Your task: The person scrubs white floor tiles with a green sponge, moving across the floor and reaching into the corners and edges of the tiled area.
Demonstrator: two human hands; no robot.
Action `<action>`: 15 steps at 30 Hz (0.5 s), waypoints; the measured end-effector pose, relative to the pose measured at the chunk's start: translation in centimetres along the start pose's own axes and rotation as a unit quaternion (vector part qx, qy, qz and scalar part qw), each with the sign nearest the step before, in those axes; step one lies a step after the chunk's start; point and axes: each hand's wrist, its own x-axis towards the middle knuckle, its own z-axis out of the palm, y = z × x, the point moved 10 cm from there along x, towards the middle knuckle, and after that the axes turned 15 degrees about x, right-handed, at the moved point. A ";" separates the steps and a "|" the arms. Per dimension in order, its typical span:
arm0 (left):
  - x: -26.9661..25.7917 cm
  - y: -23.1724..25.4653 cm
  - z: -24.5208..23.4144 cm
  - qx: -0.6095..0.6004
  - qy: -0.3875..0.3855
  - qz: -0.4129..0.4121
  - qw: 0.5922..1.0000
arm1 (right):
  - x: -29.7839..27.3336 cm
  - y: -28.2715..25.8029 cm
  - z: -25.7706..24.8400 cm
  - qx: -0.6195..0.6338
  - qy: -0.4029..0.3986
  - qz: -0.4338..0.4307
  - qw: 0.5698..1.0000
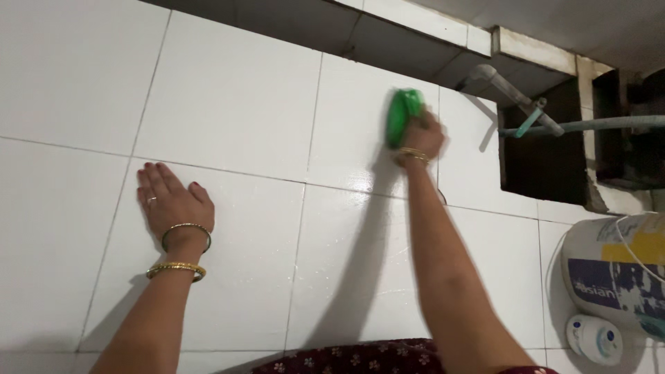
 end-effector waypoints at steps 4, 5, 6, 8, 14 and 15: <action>0.0 0.0 -0.3 0.006 0.001 0.001 1.000 | 6.3 3.7 -14.9 -0.021 0.151 -0.049 0.987; 0.1 0.1 -0.2 0.003 -0.006 -0.001 1.000 | 6.9 4.6 -17.1 -0.055 0.173 -0.012 0.983; -0.1 0.1 0.1 0.000 -0.017 -0.004 1.000 | 7.2 5.1 -19.0 -0.092 0.192 0.027 0.977; -0.1 0.2 0.0 0.010 -0.016 -0.001 1.000 | 7.5 5.7 -18.8 -0.091 0.213 0.069 0.970; 0.0 0.2 0.2 0.004 -0.012 0.001 1.000 | 6.6 3.2 -3.5 0.226 0.079 0.018 0.971; 0.0 0.1 0.2 0.000 -0.012 0.000 1.000 | 5.2 1.4 -0.2 0.191 0.052 -0.005 0.980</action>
